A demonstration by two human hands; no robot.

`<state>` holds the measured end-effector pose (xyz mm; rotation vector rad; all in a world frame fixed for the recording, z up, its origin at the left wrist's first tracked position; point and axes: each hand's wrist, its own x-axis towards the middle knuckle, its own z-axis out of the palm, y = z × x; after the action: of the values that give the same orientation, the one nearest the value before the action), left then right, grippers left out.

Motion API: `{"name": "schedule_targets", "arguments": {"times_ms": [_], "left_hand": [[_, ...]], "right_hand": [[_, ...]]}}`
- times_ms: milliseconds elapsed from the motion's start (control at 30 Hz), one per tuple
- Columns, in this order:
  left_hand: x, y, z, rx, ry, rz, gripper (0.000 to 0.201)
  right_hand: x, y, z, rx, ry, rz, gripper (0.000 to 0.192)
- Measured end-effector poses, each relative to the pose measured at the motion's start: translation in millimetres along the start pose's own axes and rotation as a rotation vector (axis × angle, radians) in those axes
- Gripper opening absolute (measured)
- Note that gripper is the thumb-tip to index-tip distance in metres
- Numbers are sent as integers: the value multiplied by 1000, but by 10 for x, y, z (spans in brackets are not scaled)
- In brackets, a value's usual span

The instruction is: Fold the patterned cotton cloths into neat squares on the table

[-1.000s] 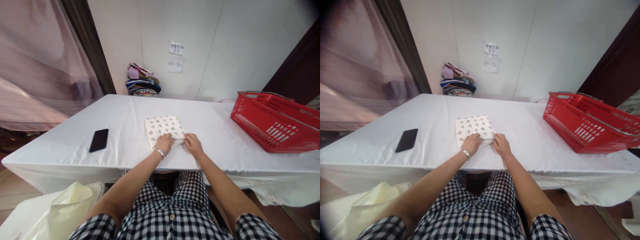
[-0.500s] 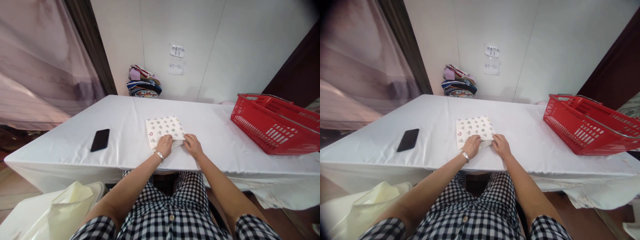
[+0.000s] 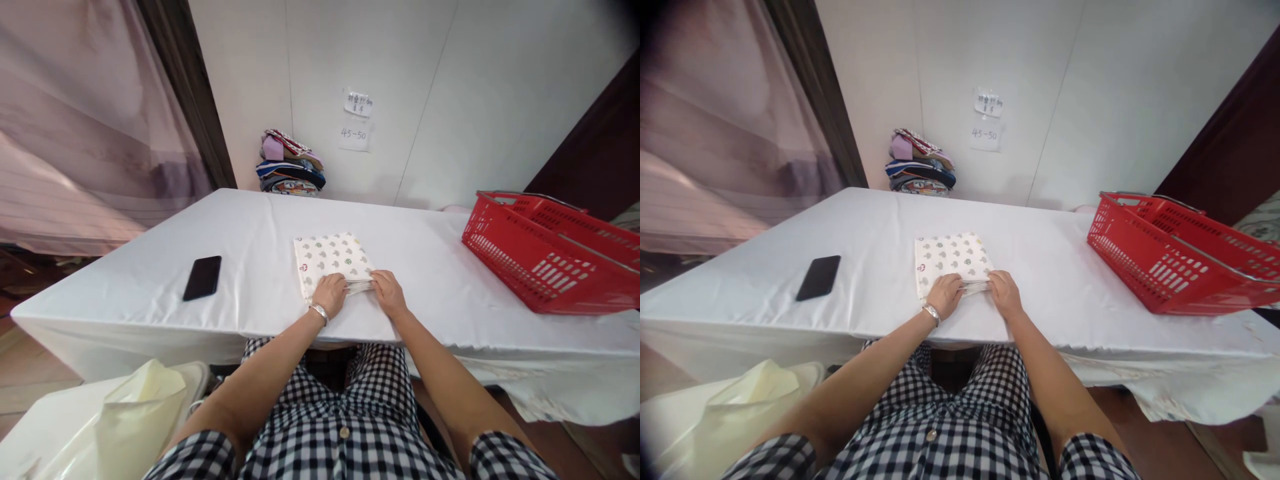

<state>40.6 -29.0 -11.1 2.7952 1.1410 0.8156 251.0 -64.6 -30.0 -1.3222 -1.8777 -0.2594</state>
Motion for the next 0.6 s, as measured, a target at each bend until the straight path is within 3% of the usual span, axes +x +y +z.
{"name": "schedule_targets", "arguments": {"times_ms": [200, 433, 600], "left_hand": [[-14, -11, 28, 50, 54, 69, 15], [-8, 5, 24, 97, 4, 122, 20], [-23, -14, 64, 117, -2, 80, 16]], "right_hand": [[1, 2, 9, -16, -9, -4, 27], [0, 7, 14, -7, -2, -34, 25], [-11, -8, 9, -5, 10, -14, 23]]}}
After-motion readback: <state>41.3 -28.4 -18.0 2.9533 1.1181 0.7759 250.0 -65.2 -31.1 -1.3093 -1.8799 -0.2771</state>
